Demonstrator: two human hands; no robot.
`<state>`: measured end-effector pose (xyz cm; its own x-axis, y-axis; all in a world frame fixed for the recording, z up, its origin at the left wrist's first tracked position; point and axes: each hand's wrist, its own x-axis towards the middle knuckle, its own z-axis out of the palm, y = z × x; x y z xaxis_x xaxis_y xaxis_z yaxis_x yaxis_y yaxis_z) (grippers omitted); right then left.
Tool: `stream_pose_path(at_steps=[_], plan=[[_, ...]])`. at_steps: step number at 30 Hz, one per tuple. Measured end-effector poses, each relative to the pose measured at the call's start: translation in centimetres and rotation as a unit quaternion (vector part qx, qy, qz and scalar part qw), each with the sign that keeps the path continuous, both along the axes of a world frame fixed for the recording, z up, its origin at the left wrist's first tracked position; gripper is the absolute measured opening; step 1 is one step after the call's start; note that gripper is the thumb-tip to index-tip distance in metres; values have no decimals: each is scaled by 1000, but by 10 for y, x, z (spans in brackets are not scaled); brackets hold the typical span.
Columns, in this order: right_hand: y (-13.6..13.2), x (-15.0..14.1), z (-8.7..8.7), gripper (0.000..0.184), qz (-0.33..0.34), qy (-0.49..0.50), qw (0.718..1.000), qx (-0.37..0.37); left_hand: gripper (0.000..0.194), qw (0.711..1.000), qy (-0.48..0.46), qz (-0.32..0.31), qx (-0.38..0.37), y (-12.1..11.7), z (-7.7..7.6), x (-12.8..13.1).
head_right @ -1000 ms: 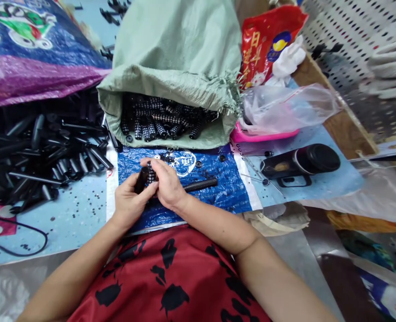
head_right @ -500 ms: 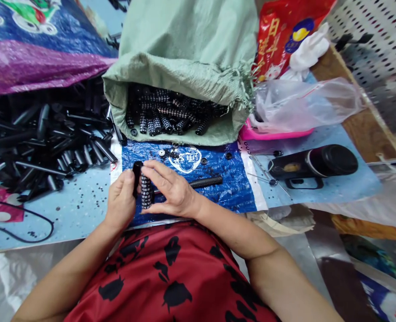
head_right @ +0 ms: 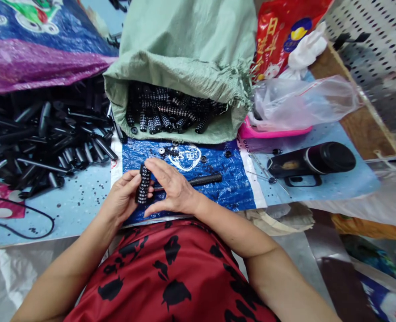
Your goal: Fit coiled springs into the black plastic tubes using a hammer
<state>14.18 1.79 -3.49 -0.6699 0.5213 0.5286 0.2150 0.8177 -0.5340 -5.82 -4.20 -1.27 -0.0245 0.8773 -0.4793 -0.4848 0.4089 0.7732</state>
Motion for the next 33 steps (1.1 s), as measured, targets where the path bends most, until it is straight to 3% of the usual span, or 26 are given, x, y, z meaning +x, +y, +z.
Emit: stream_pose_path(at_steps=[2,3,5,7,8,10,12,15,18,22,25,27,30,33], plan=[[-3,12,-2,93,-31,-54,998,15,41,984,159,37,65,-3,-7,-13],[-5,19,-3,70,-51,-93,994,22,37,959,262,44,101,-5,-10,-21],[-10,31,-4,28,-87,-160,983,35,28,877,455,12,154,-7,-13,-39],[-15,35,-1,18,-116,-168,978,40,25,804,568,-57,166,-6,-14,-55],[-16,34,3,18,-130,-145,980,41,26,786,591,-90,160,-5,-14,-62],[-16,26,11,17,-151,-74,985,41,31,783,592,-142,129,0,-13,-69],[-12,13,18,20,-156,-30,986,51,35,803,559,-182,93,5,-13,-71],[-5,-6,23,29,-145,-101,981,83,35,838,504,-200,65,11,-15,-70],[-5,-15,25,33,-125,-156,974,101,34,850,485,-192,69,14,-16,-71],[-15,-19,29,31,-44,-33,991,120,37,843,489,-216,64,21,-17,-77],[-22,-24,29,31,-1,-90,987,131,37,833,497,-238,44,28,-17,-73],[-24,-25,28,31,14,-131,984,118,35,810,529,-247,44,32,-14,-66],[-20,-15,23,29,34,-99,991,86,30,764,594,-248,48,25,1,-65],[-13,7,14,24,1,-85,993,81,29,754,584,-295,56,-2,24,-98]])
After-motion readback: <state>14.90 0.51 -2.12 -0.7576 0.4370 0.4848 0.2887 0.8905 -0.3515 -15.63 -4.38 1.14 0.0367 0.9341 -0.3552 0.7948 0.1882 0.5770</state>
